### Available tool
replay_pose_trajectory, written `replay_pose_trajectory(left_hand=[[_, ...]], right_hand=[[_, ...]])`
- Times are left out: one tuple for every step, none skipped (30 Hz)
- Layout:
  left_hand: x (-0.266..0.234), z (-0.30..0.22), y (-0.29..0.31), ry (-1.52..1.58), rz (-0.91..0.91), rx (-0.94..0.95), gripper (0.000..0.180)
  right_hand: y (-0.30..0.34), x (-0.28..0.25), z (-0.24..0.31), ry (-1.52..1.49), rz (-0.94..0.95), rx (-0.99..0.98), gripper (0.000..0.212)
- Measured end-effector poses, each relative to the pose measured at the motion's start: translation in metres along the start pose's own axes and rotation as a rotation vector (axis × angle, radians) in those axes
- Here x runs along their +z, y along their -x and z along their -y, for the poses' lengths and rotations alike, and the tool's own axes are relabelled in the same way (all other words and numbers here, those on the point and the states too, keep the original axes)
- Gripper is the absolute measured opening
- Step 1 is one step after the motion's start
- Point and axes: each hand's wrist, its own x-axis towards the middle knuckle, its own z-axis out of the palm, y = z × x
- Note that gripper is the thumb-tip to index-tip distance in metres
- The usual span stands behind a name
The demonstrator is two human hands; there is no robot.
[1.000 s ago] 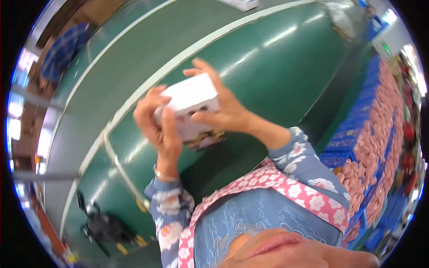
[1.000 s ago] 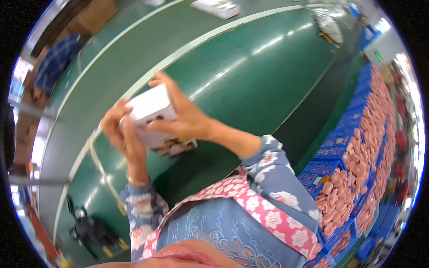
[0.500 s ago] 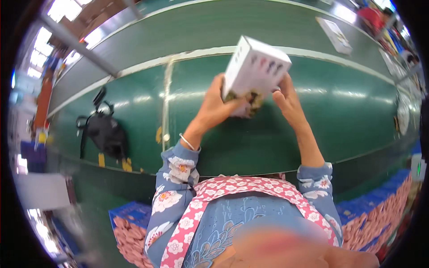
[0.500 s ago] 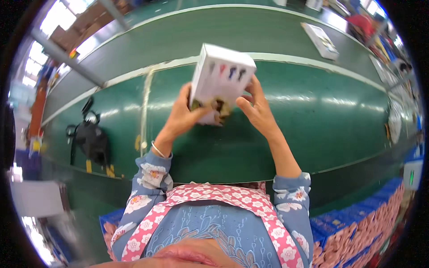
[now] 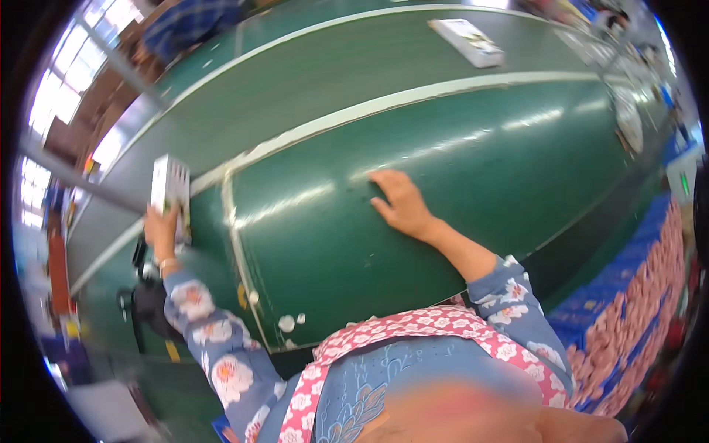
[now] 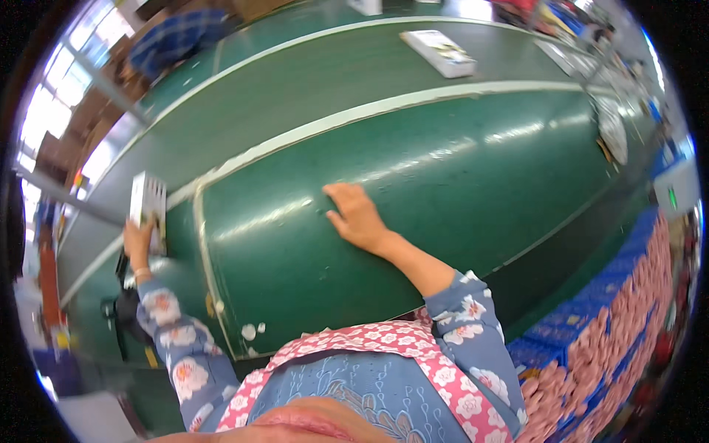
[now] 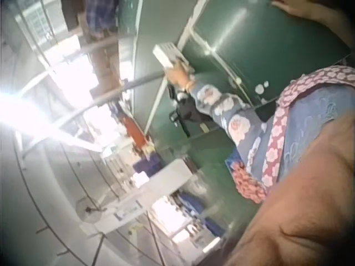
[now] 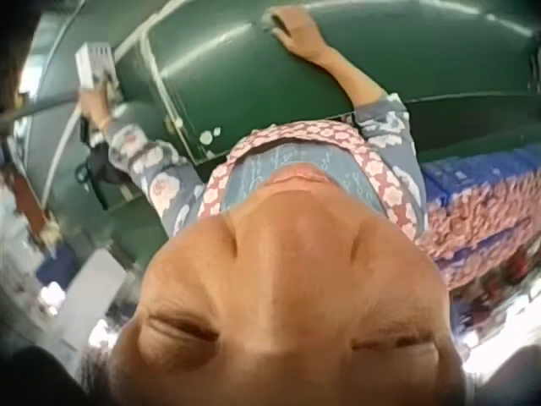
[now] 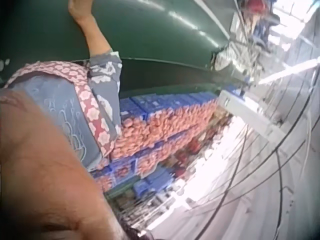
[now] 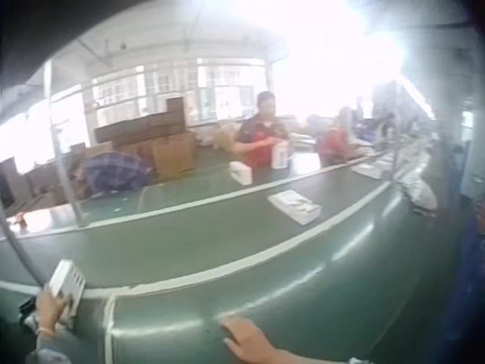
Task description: The person repeatedly takes product boxes from a conveyor belt, folds and closes their flaps by hand, and places the closed boxes onto the assembly line.
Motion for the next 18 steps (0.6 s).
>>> replay_pose_trajectory(left_hand=[[0.002,-0.024,0.008,-0.008,0.097,-0.048,0.082],[0.007,0.004,0.000,-0.029,0.035,-0.002,0.079],[0.009,0.012,-0.004,-0.040,0.052,-0.003,0.077],[0.011,0.006,-0.002,-0.021,0.067,-0.005,0.078],[0.012,0.000,-0.004,-0.009,0.083,-0.013,0.079],[-0.002,-0.029,0.002,-0.145,0.187,-0.082,0.084],[-0.007,-0.047,0.015,-0.205,-0.048,-0.005,0.086],[-0.014,-0.058,0.027,-0.269,-0.291,0.062,0.088],[-0.031,-0.073,0.037,-0.202,-0.335,0.183,0.088],[-0.032,-0.076,0.041,-0.013,-0.337,0.325,0.085],[-0.030,-0.083,0.046,0.179,-0.339,0.462,0.083],[-0.034,-0.130,0.069,0.295,-0.430,0.664,0.076],[-0.039,-0.160,0.093,0.554,-0.183,0.627,0.074],[-0.043,-0.191,0.120,0.806,0.073,0.574,0.072],[-0.059,-0.225,0.149,0.812,0.333,0.540,0.070],[-0.055,-0.244,0.170,0.898,0.389,0.634,0.068],[-0.055,-0.261,0.189,0.952,0.450,0.661,0.067],[-0.059,-0.274,0.202,0.987,0.604,0.661,0.067]], right_hand=[[0.007,-0.008,-0.005,0.024,0.022,0.030,0.045],[0.004,-0.011,0.002,-0.004,0.044,0.019,0.045],[0.004,-0.015,0.005,-0.026,0.063,0.018,0.044],[0.007,-0.022,-0.001,-0.005,0.047,0.041,0.044],[0.006,-0.028,-0.010,-0.153,0.119,0.094,0.043],[0.007,-0.038,-0.021,-0.301,0.193,0.154,0.043],[0.001,-0.050,-0.032,-0.510,0.206,0.342,0.042],[-0.008,-0.059,-0.041,-0.759,0.166,0.608,0.039],[-0.018,-0.074,-0.062,-0.434,0.113,0.478,0.039],[-0.035,-0.088,-0.082,-0.191,0.046,0.374,0.042],[-0.050,-0.097,-0.104,-0.088,-0.075,0.389,0.048],[-0.050,-0.110,-0.158,0.180,-0.245,0.286,0.059],[-0.064,-0.130,-0.191,0.387,-0.210,0.269,0.081],[-0.079,-0.148,-0.219,0.498,-0.244,0.387,0.091],[-0.089,-0.160,-0.245,0.613,-0.277,0.507,0.102],[-0.102,-0.174,-0.265,0.715,-0.283,0.522,0.108],[-0.115,-0.182,-0.277,0.807,-0.287,0.531,0.114],[-0.130,-0.183,-0.280,0.837,-0.283,0.656,0.116]])
